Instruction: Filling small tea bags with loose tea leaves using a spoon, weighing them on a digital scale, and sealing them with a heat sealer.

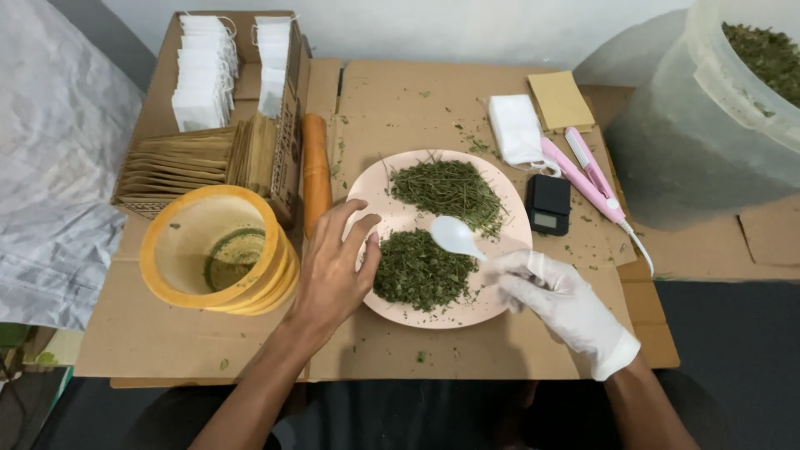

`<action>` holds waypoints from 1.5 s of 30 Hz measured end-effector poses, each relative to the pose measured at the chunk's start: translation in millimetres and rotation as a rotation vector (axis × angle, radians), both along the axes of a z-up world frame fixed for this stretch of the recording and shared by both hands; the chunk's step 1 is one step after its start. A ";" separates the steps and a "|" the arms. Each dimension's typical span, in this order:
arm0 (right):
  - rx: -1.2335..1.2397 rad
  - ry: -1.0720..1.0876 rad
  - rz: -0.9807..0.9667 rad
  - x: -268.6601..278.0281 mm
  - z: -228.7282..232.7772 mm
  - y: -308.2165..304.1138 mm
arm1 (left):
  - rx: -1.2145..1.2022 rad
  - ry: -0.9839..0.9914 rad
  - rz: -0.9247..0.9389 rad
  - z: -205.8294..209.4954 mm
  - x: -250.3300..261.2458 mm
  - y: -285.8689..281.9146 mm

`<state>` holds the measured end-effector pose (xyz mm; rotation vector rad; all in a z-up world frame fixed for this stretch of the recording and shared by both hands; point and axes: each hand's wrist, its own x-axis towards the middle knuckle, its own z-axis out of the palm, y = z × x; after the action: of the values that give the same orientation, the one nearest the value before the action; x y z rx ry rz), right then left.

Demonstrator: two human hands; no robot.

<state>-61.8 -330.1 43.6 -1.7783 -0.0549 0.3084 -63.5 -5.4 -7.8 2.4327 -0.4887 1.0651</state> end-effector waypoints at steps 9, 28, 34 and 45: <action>-0.045 -0.197 0.057 -6.7 7.3 3.4 | -0.023 0.105 -0.006 9.8 -6.1 -2.6; -0.071 0.007 -0.332 23.7 -15.8 -14.6 | -0.024 0.131 -0.015 10.7 -6.5 -3.2; -0.006 0.032 -0.334 24.8 -21.1 -12.7 | -0.019 0.105 -0.014 9.7 -6.2 -3.3; 0.029 0.082 -0.292 24.5 -26.4 -11.4 | 0.008 0.091 0.001 0.8 -3.6 -2.2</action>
<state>-37.4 -341.6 17.2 -1.7157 0.2562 0.1678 -67.1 -7.6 -7.0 2.4758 -0.4626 0.9496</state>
